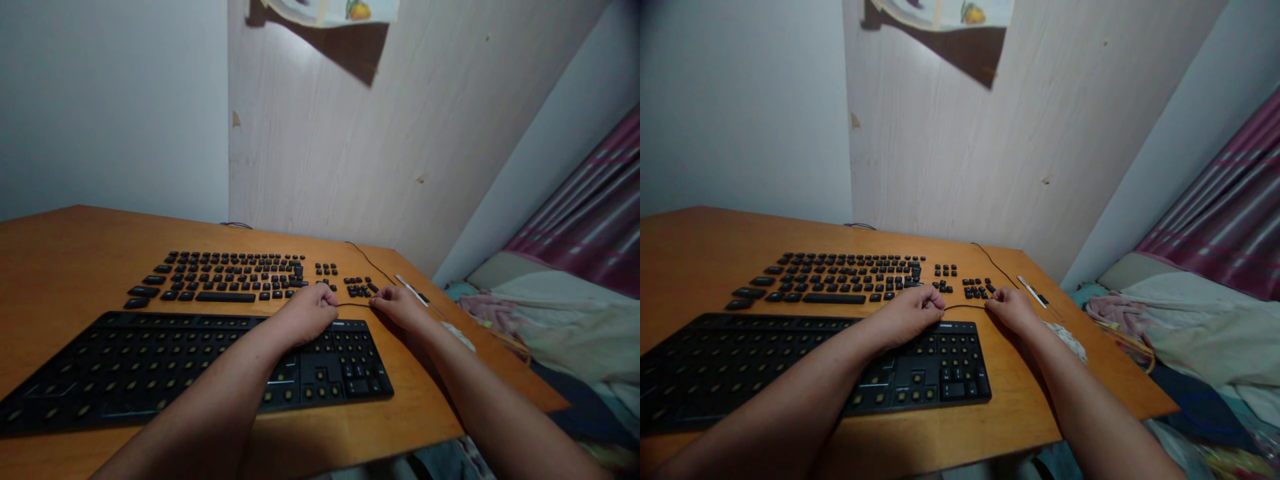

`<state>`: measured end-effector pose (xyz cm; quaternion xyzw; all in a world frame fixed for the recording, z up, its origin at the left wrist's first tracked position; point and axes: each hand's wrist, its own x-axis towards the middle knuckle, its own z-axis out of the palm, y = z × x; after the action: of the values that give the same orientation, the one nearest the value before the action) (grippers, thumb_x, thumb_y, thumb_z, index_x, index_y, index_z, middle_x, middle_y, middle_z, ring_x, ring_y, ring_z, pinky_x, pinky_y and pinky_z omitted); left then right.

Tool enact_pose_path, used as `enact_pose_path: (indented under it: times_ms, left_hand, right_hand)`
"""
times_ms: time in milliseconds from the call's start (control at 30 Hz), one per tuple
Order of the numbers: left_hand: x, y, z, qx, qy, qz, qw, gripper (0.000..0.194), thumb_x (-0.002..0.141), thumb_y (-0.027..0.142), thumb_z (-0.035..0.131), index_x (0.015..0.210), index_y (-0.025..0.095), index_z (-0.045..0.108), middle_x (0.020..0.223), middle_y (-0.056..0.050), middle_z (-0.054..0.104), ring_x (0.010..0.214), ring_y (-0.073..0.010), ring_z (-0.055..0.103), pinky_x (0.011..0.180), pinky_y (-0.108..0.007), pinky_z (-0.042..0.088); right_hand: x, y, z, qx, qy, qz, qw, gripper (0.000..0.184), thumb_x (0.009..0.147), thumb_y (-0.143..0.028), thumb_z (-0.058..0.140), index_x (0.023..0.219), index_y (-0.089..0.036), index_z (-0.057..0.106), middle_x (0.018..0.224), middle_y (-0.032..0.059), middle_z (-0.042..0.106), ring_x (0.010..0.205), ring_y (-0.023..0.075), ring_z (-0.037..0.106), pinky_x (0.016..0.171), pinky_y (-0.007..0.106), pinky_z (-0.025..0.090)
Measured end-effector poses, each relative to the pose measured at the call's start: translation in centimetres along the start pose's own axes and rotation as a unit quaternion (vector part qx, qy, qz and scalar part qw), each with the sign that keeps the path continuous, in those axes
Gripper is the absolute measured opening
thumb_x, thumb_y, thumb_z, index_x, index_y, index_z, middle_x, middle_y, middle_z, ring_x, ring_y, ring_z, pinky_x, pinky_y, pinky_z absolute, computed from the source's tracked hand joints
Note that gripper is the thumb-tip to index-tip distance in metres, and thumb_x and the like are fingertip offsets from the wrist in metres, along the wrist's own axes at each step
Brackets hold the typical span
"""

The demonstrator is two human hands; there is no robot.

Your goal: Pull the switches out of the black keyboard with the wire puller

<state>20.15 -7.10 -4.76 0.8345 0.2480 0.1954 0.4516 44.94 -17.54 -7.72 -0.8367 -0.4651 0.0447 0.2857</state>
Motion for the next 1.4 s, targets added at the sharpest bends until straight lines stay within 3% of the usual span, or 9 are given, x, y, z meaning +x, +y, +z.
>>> enact_pose_path:
  times_ms: [167,300,433,567,867,1400]
  left_hand:
    - [0.0,-0.1,0.1,0.006,0.004,0.004,1.0,0.015,0.072,0.023,0.054,0.083,0.017,0.06,0.071,0.0,0.058,0.066,-0.0136,0.051,0.055,-0.024,0.035]
    - [0.1,-0.1,0.0,0.002,-0.002,0.003,1.0,0.015,0.072,0.024,0.054,0.084,0.017,0.06,0.072,0.0,0.059,0.066,-0.0138,0.052,0.055,-0.024,0.036]
    - [0.1,-0.1,0.0,0.008,0.005,0.007,1.0,0.012,0.072,0.023,0.055,0.081,0.017,0.06,0.068,0.001,0.058,0.063,-0.0129,0.051,0.055,-0.023,0.037]
    - [0.1,-0.2,0.1,0.008,0.008,0.012,1.0,0.013,0.072,0.024,0.055,0.082,0.017,0.061,0.068,0.0,0.059,0.063,-0.0134,0.052,0.056,-0.023,0.037]
    - [0.2,-0.4,0.2,0.005,0.017,0.013,1.0,0.012,0.071,0.023,0.056,0.08,0.017,0.061,0.068,0.0,0.058,0.064,-0.0134,0.052,0.055,-0.023,0.037]
    - [0.0,-0.1,0.1,0.006,0.01,0.01,1.0,0.012,0.073,0.024,0.055,0.081,0.017,0.06,0.068,0.001,0.057,0.063,-0.0131,0.051,0.055,-0.023,0.037]
  right_hand:
    - [-3.2,-2.5,-1.6,0.047,-0.016,-0.008,0.999,0.02,0.076,-0.038,0.058,0.072,-0.018,0.058,0.06,-0.0014,0.056,0.054,0.0125,0.047,0.05,0.024,0.031]
    - [-7.1,-4.6,-2.9,0.137,-0.093,-0.05,0.985,0.021,0.077,-0.038,0.063,0.079,-0.017,0.058,0.069,-0.0003,0.055,0.061,0.0124,0.047,0.053,0.023,0.034]
    - [-10.9,-5.3,-2.7,0.207,-0.138,-0.031,0.968,0.018,0.081,-0.035,0.063,0.083,-0.018,0.057,0.069,-0.0009,0.054,0.061,0.0114,0.046,0.055,0.023,0.035]
    - [-13.1,-5.4,-2.1,0.196,-0.168,-0.033,0.966,0.016,0.084,-0.034,0.062,0.085,-0.018,0.058,0.067,-0.0023,0.051,0.06,0.0107,0.043,0.053,0.022,0.033]
    - [-13.4,-5.9,-2.1,0.126,-0.177,-0.049,0.975,0.012,0.082,-0.029,0.065,0.084,-0.018,0.06,0.067,-0.0032,0.05,0.061,0.0106,0.043,0.053,0.022,0.03]
    - [-12.4,-5.9,-2.4,0.206,-0.258,-0.004,0.944,0.02,0.08,-0.033,0.068,0.081,-0.017,0.055,0.062,-0.0059,0.044,0.055,0.0078,0.036,0.048,0.02,0.026]
